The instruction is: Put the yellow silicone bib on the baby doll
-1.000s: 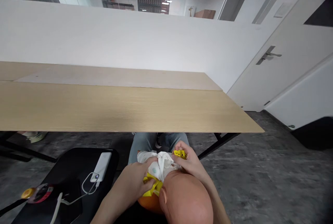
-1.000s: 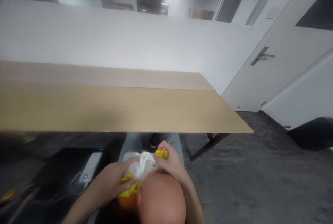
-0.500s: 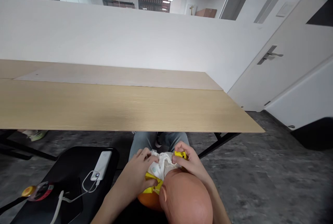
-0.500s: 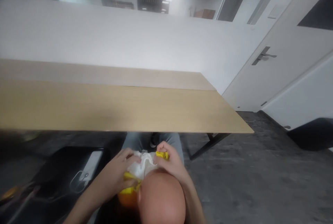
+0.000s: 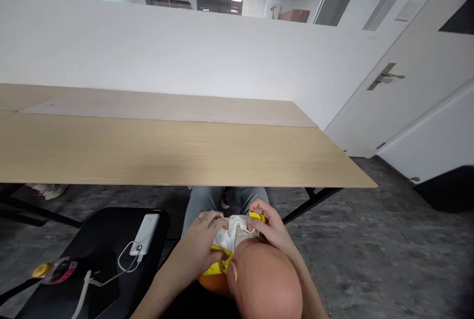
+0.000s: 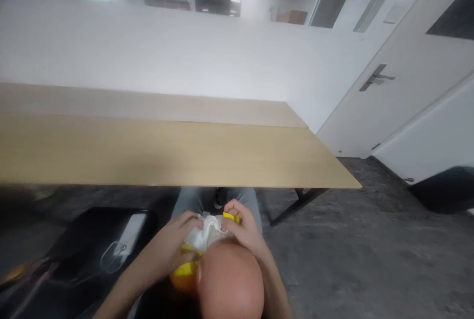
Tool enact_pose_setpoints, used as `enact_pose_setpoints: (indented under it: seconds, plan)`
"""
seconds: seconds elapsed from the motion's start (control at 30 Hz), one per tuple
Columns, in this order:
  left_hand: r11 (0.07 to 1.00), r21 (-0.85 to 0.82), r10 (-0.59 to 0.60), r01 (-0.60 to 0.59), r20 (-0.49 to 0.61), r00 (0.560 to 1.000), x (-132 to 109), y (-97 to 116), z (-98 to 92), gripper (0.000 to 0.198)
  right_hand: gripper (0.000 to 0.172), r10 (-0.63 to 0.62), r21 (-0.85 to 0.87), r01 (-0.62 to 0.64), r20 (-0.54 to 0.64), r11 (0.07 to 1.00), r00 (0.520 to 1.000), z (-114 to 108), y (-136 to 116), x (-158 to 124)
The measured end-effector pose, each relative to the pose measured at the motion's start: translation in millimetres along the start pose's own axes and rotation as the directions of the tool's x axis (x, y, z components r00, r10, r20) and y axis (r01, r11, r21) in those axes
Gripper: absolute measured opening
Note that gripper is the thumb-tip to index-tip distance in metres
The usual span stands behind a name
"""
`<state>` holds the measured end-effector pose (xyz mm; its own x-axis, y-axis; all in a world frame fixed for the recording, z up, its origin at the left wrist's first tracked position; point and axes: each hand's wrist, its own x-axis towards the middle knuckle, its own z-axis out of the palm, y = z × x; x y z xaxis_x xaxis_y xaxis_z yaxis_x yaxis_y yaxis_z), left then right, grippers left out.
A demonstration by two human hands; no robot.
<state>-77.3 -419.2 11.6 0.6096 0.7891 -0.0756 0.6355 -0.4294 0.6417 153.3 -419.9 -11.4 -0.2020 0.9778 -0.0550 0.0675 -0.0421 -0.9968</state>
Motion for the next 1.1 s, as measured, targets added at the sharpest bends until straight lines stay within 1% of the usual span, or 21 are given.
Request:
enact_pose_setpoints:
  seconds: [0.1,0.27,0.33,0.5,0.57,0.63,0.7,0.77,0.83,0.87,0.9,0.97,1.03,1.1]
  plan:
    - [1.000,-0.019,-0.001,0.001,-0.005,1.000,1.5,-0.7,0.1,0.040,0.013,-0.003,0.003,0.003,-0.005,1.000,1.000,0.4,0.7,0.7]
    - [0.997,-0.074,0.034,-0.033,0.008,0.999,5.6,-1.8,2.9,0.033,0.014,0.025,0.014,-0.026,0.055,1.000,0.998,0.2,1.7,0.5]
    - [0.995,-0.091,0.044,-0.044,0.000,0.999,7.0,-3.3,4.1,0.032,0.013,0.030,0.007,-0.030,0.052,1.000,0.998,0.4,1.5,0.7]
    - [0.991,-0.113,0.074,-0.072,0.018,0.997,9.0,-6.3,1.9,0.022,0.014,0.016,0.037,-0.015,-0.032,0.999,0.999,4.3,1.2,2.9]
    - [0.985,-0.153,0.084,-0.080,0.023,0.996,9.4,-7.3,-0.3,0.021,0.015,0.007,0.057,-0.003,-0.069,0.998,0.998,5.4,2.1,4.0]
    - [0.969,-0.230,0.094,-0.086,0.022,0.995,9.8,-9.5,-1.9,0.021,0.018,-0.005,0.061,0.012,-0.114,0.998,0.993,3.8,3.4,4.6]
    - [0.939,-0.336,0.086,-0.074,0.020,0.996,10.4,-13.5,-2.3,0.022,0.021,-0.028,0.039,0.036,-0.184,0.999,0.983,-1.4,3.4,3.6]
    - [0.886,-0.461,0.053,-0.038,0.021,0.998,11.0,-19.4,-2.0,0.022,0.020,-0.067,-0.045,0.058,-0.264,0.997,0.962,-10.0,0.3,-0.1]
    - [0.815,-0.580,0.011,-0.006,0.004,1.000,11.2,-26.0,-1.5,0.020,0.017,-0.077,-0.153,0.032,-0.299,0.988,0.951,-19.6,-6.9,-6.6]
    - [0.775,-0.632,-0.012,-0.003,-0.019,1.000,11.1,-29.2,-1.4,0.018,0.016,-0.061,-0.191,0.007,-0.275,0.982,0.959,-23.9,-11.7,-10.6]
    - [0.734,-0.679,-0.036,-0.007,-0.048,0.998,10.8,-32.1,-1.3,0.016,0.017,-0.032,-0.220,-0.018,-0.221,0.975,0.975,-27.3,-16.7,-14.8]
    - [0.662,-0.749,-0.074,-0.034,-0.110,0.991,9.8,-36.4,-1.0,0.015,0.026,0.015,-0.268,-0.035,-0.077,0.963,0.997,-31.2,-25.5,-22.4]
    - [0.607,-0.793,-0.096,-0.056,-0.143,0.985,9.0,-38.7,-0.3,0.016,0.038,0.024,-0.321,-0.009,0.042,0.947,0.999,-31.6,-28.9,-27.2]
    - [0.567,-0.822,-0.106,-0.058,-0.142,0.984,9.1,-39.2,1.0,0.018,0.044,0.015,-0.367,0.016,0.083,0.930,0.996,-30.2,-25.2,-28.3]
